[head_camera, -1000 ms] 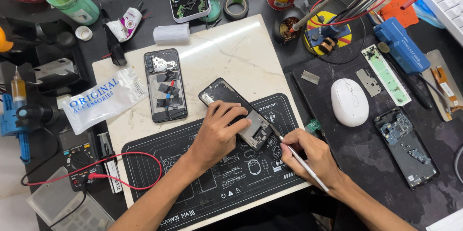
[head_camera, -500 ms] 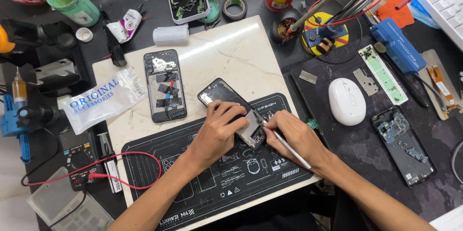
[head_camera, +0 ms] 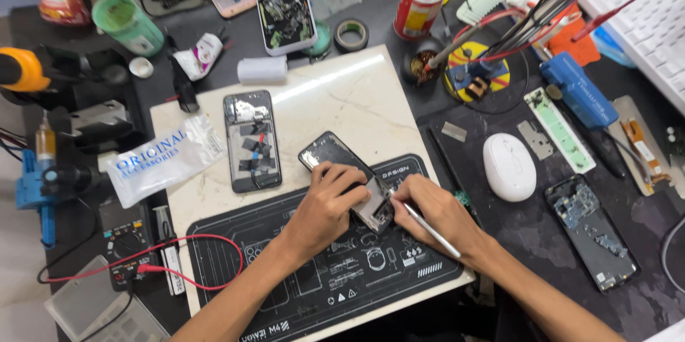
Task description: The person uses a thin metal pry tool to carefully detach internal components and the screen frame from a disassembled smartphone on a repair bench.
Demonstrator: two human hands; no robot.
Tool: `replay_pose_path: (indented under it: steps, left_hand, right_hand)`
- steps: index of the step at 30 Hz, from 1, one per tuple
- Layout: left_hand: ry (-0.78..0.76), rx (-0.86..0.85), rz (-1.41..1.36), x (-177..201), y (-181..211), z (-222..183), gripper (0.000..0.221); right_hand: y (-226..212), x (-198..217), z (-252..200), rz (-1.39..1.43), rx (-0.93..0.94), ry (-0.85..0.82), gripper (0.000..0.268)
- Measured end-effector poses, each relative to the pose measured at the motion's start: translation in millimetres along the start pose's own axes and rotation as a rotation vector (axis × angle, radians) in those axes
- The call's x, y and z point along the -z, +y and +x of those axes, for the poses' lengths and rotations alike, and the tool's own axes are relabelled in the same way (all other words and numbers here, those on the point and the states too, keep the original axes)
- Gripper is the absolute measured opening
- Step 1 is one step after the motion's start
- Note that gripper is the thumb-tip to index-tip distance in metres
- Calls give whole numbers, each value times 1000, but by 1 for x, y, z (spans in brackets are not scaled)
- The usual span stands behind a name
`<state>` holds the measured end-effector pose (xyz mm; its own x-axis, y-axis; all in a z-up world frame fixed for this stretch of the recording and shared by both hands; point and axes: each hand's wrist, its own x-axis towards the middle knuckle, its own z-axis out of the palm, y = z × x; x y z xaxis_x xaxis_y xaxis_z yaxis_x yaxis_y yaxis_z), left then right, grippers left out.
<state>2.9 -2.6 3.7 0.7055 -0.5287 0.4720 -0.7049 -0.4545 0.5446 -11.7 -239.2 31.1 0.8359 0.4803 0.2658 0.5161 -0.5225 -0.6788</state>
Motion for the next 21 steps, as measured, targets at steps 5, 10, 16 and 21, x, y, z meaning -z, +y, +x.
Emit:
replay_pose_path:
  steps: [5,10,16,21]
  left_hand:
    - [7,-3,-8,2,2,3,30]
    - [5,-6,4,1,2,0,29]
    - [6,-3,8,0,2,0,29]
    - [-1,4,7,-1,0,-1,30]
  right_hand:
    - [-5,7,-20,26,-71,13,17]
    - [-2,5,-21,17,-24,16,16]
    - [1,-2,6,-24,29,5,17]
    - [3,-2,5,-15,-13,-30,16]
